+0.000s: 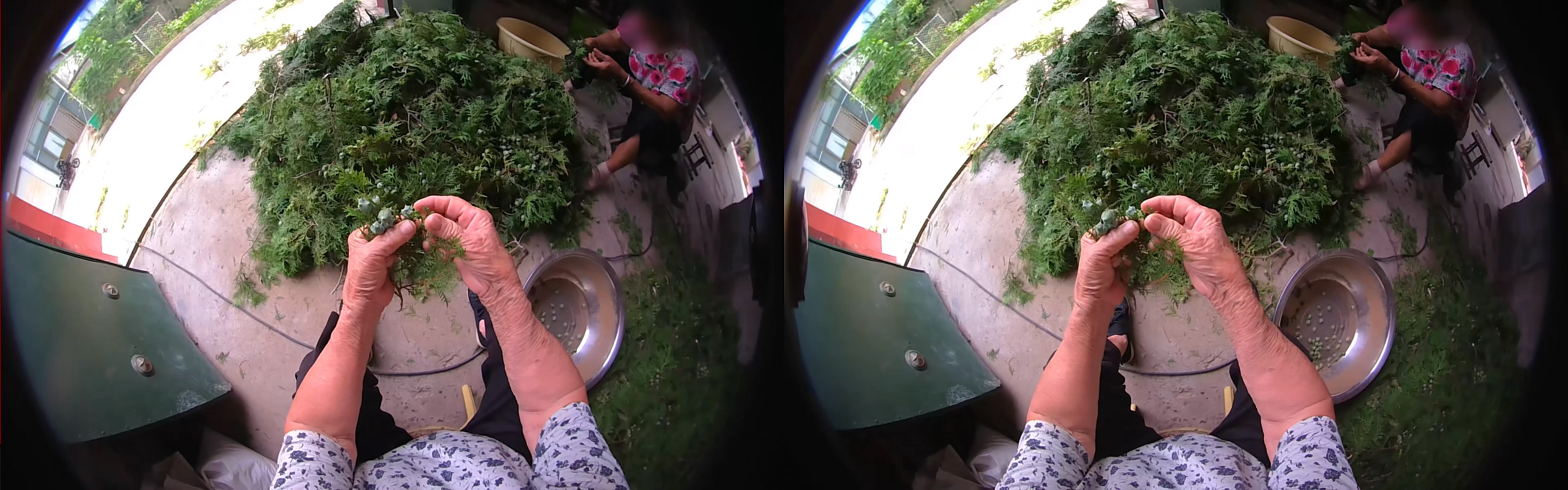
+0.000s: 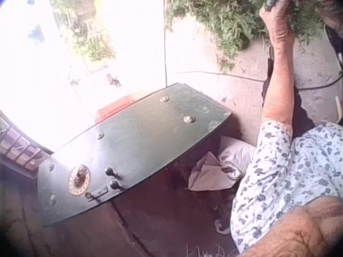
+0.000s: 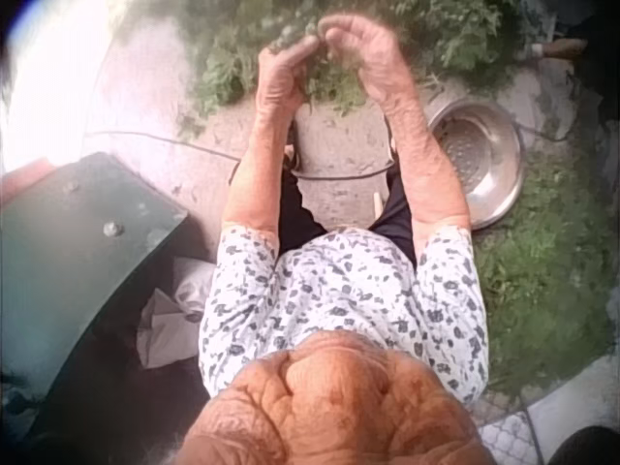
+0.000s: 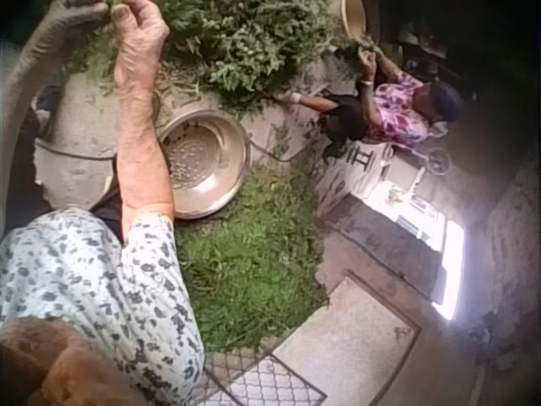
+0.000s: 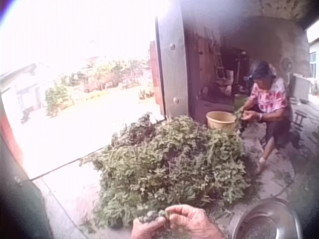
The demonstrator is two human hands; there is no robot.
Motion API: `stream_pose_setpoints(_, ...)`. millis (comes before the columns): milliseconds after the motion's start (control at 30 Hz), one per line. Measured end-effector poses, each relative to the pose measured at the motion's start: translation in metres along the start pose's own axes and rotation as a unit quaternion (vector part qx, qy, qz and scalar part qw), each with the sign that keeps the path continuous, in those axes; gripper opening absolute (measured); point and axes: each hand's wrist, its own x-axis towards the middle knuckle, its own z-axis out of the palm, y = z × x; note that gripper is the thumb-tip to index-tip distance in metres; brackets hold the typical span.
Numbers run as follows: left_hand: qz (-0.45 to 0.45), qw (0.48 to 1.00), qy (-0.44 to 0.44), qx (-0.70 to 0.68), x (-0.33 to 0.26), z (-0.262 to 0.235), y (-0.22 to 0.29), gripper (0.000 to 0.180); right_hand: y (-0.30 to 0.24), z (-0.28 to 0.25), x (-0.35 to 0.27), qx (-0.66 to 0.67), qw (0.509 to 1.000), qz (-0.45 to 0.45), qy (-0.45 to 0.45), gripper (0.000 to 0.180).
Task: Stripping small green cones or berries from thuja branches into a bowl.
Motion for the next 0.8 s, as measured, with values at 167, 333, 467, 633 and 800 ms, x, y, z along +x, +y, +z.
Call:
stream_pose_setpoints(167,0.011,1.000,0.002,0.008,0.001,0.001,0.000,0.013,0.008,-0.003,0.000,-0.102,0.991,-0.077,0.032,0.021)
stream_pose_setpoints(333,-0.023,0.999,-0.045,-0.003,0.001,0.001,0.003,0.015,0.007,-0.007,0.001,0.046,0.998,-0.017,0.028,0.022)
stream_pose_setpoints(467,0.000,0.993,-0.052,0.103,-0.001,0.000,0.002,0.013,-0.003,-0.013,0.003,0.040,0.999,-0.017,0.031,0.029)
stream_pose_setpoints(633,-0.004,0.988,-0.070,0.135,-0.002,0.001,-0.001,0.009,-0.006,-0.006,0.001,-0.127,0.992,0.025,0.003,0.023)
stream_pose_setpoints(800,0.027,0.991,-0.030,0.131,-0.003,0.001,-0.002,0.006,0.001,-0.008,0.003,-0.128,0.991,0.018,0.047,0.017)
